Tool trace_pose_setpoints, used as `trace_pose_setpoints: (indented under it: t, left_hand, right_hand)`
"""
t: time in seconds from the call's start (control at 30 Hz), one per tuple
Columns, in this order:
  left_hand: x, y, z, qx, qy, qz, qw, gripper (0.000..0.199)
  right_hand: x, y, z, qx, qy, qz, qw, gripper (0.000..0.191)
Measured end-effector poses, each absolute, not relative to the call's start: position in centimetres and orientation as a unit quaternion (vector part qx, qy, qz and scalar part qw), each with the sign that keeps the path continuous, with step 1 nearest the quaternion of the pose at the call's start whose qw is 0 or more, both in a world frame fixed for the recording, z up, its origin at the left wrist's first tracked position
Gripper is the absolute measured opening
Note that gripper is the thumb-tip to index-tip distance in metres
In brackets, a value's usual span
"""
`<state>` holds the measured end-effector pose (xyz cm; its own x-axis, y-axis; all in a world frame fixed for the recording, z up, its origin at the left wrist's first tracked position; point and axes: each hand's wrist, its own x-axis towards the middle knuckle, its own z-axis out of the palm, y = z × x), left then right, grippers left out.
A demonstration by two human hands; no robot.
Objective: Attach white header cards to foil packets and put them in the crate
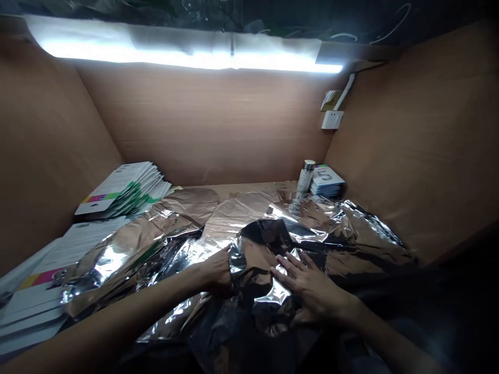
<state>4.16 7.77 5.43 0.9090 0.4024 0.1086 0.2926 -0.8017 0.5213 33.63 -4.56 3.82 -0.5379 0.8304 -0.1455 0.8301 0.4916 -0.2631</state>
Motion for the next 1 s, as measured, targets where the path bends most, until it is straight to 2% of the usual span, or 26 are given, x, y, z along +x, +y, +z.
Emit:
trace_pose_setpoints:
  t: [0.1, 0.17, 0.2, 0.33, 0.47, 0.57, 0.67, 0.73, 0.8, 0.9, 0.93, 1.0]
  left_hand:
    - [0.6, 8.8, 5.8, 0.961, 0.242, 0.058, 0.123, 0.035]
    - [-0.4, 8.3, 6.1, 0.952, 0.295, 0.076, 0.034, 0.047]
    - [-0.4, 7.7, 6.1, 0.952, 0.295, 0.083, 0.022, 0.051]
    - [0.4, 5.7, 4.9, 0.978, 0.188, 0.006, 0.092, 0.065]
    - [-0.6, 6.5, 3.9, 0.97, 0.18, 0.014, 0.161, 0.061]
    - [-1.2, 8.8, 5.0, 0.976, 0.136, 0.021, 0.17, 0.062]
    - [-0.1, 11.4, 6.6, 0.985, 0.078, -0.045, 0.147, 0.062]
    - [1.1, 12.9, 7.3, 0.987, 0.049, -0.07, 0.136, 0.063]
    - [2.1, 13.9, 7.6, 0.989, 0.013, -0.071, 0.128, 0.067]
    - [2.9, 14.0, 7.8, 0.99, -0.005, -0.071, 0.126, 0.082]
    - [3.0, 13.6, 7.9, 0.988, -0.001, -0.074, 0.133, 0.085]
    - [3.4, 12.5, 8.2, 0.983, 0.009, -0.066, 0.17, 0.083]
  right_hand:
    - [34.7, -3.4, 2.0, -0.468, -0.871, 0.15, 0.008, 0.121]
    - [34.8, -2.8, 1.7, -0.453, -0.879, 0.148, 0.014, 0.118]
    - [34.7, -2.6, 1.9, -0.441, -0.885, 0.148, 0.013, 0.115]
    - [34.2, -3.3, 3.2, -0.401, -0.905, 0.138, 0.032, 0.109]
    - [35.4, -7.3, 2.7, -0.387, -0.913, 0.121, 0.055, 0.112]
    - [36.2, -10.6, -0.2, -0.424, -0.901, 0.054, 0.072, 0.086]
    - [36.4, -11.7, -3.1, -0.464, -0.877, -0.022, 0.119, 0.076]
    - [36.4, -11.2, -3.5, -0.443, -0.881, -0.025, 0.166, 0.068]
    - [36.8, -10.5, -2.5, -0.415, -0.882, 0.017, 0.225, 0.059]
    - [38.0, -10.0, 0.5, -0.439, -0.822, 0.176, 0.317, 0.038]
    - [38.6, -10.0, 1.4, -0.463, -0.78, 0.246, 0.341, 0.037]
    - [39.8, -10.0, 2.7, -0.503, -0.683, 0.372, 0.377, 0.047]
